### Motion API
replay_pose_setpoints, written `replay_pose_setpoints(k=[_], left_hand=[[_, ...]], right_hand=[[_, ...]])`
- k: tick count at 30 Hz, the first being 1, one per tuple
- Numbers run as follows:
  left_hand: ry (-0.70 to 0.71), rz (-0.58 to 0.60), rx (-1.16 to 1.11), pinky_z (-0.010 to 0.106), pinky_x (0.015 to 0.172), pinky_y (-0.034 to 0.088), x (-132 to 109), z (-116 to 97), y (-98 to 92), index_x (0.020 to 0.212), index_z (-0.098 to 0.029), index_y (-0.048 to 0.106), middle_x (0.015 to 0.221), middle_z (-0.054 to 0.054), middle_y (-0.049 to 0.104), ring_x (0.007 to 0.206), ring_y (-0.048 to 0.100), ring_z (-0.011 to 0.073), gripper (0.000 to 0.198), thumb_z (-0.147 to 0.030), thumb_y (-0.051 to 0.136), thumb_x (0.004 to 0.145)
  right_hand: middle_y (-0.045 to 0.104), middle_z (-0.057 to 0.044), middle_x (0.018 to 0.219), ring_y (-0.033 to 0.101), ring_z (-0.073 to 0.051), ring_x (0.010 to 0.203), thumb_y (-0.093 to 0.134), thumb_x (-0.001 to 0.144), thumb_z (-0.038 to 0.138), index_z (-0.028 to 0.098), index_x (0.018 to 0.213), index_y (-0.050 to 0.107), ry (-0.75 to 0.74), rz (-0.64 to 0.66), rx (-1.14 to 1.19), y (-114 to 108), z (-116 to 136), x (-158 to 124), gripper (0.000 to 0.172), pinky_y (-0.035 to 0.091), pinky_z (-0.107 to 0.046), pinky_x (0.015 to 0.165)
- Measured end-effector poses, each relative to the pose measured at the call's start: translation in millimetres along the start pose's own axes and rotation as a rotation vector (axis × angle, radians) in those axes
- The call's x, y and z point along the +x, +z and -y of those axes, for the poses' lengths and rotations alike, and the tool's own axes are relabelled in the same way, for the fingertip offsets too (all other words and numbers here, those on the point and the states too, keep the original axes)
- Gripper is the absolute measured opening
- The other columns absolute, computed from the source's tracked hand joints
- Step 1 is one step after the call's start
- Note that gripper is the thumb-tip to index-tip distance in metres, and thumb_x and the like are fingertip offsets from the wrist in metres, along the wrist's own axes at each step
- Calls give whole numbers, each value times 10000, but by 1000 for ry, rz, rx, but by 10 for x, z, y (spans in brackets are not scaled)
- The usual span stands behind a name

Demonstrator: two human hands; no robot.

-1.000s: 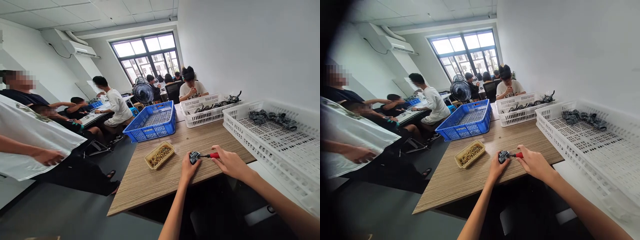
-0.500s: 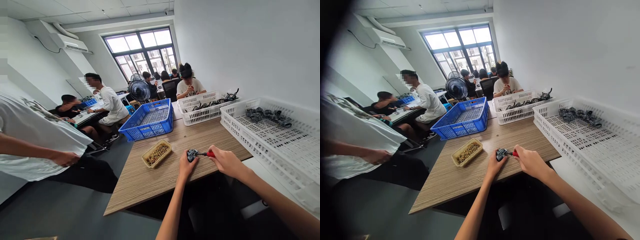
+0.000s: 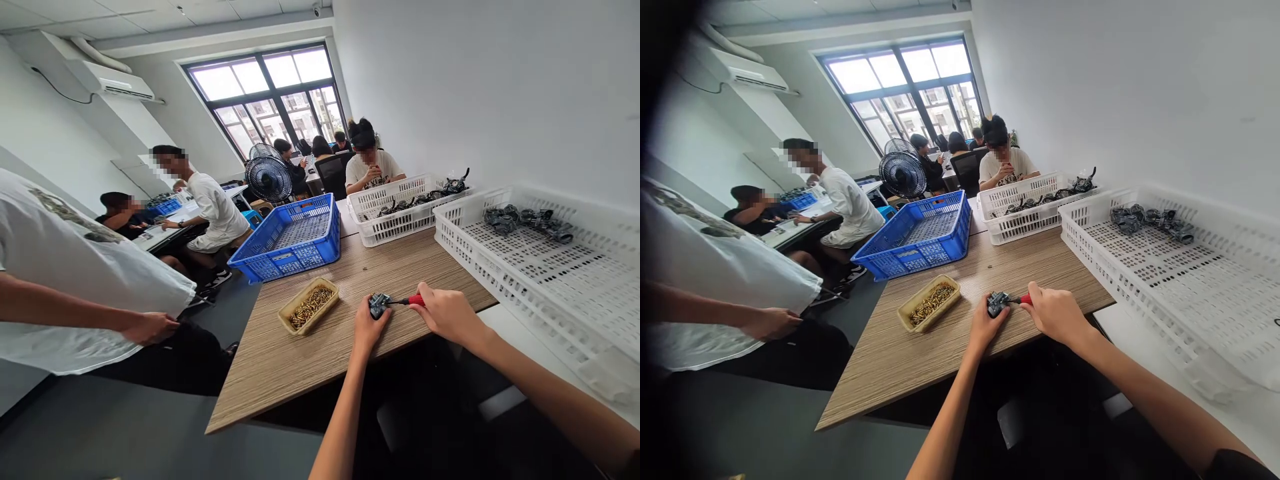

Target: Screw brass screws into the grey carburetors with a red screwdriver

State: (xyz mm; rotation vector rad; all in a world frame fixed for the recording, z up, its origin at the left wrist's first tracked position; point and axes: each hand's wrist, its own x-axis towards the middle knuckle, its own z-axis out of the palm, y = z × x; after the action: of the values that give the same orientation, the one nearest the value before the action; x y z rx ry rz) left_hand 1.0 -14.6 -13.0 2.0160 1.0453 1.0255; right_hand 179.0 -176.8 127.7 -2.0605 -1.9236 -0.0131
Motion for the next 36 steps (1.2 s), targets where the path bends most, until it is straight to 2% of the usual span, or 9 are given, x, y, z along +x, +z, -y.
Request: replay_pose_setpoints(k=[3,7,9,12,16,22,25,29,36], left_hand=[[-2,-10,3,440,1006,517,-1,2,2,1226,-214,603,1143,100,719,1077,680,274,481,-397,769,813],[3,-7,12,426,982,521,-5,-12,-7,1202,-214,606,1120,90,718,1045,680,263,446,-411,752,829],[10,4,8,415,959,525,-6,-23,-15,1184,-215,607,1099,84,718,1017,680,255,425,-414,746,836],[13,10,5,410,942,524,-5,-36,-20,1176,-210,606,1085,85,719,998,678,252,427,-418,749,832],[3,0,11,419,954,520,-3,-35,-16,1203,-214,607,1101,89,720,1010,676,259,459,-421,756,821],[2,2,19,420,960,520,-7,-18,-13,1210,-219,607,1110,91,721,1030,677,266,463,-425,754,822],[-5,-1,21,426,966,522,-4,-12,-8,1215,-225,609,1113,90,724,1036,681,268,464,-413,761,818],[-6,-6,20,436,985,517,6,-7,0,1219,-221,607,1128,95,724,1054,679,274,474,-408,765,813],[-5,-1,15,415,955,520,9,-21,-4,1207,-215,602,1096,87,719,1015,675,260,462,-414,754,819]], right_hand=[[738,-113,784,737,-262,722,388,1110,470,185,1052,531,62,-37,-78,52,-7,16,323,331,-284,549],[772,-80,1045,755,-239,856,444,1094,327,222,1273,455,-74,8,145,-18,-34,-23,208,400,-270,621],[763,-67,1086,754,-230,884,446,1083,257,234,1258,442,-113,36,206,-49,-33,-34,177,403,-266,632],[764,-75,989,753,-241,831,432,1102,299,219,1110,473,-56,38,130,-23,-16,-10,90,364,-271,589],[748,-99,829,750,-277,760,400,1115,466,192,1086,497,85,1,-2,43,-24,28,292,349,-290,556],[755,-76,1171,760,-251,961,437,1089,293,248,1310,431,-117,50,280,-15,-56,-23,225,475,-298,712],[767,-79,1050,760,-251,871,415,1107,334,231,1166,480,-61,61,180,-8,-23,-11,135,438,-281,646],[759,-94,856,755,-276,772,404,1114,447,203,1103,490,64,59,23,15,-23,24,259,401,-285,593],[756,-80,1208,757,-260,1029,436,1091,316,254,1250,428,-93,68,312,-13,-96,-6,171,495,-311,748]])
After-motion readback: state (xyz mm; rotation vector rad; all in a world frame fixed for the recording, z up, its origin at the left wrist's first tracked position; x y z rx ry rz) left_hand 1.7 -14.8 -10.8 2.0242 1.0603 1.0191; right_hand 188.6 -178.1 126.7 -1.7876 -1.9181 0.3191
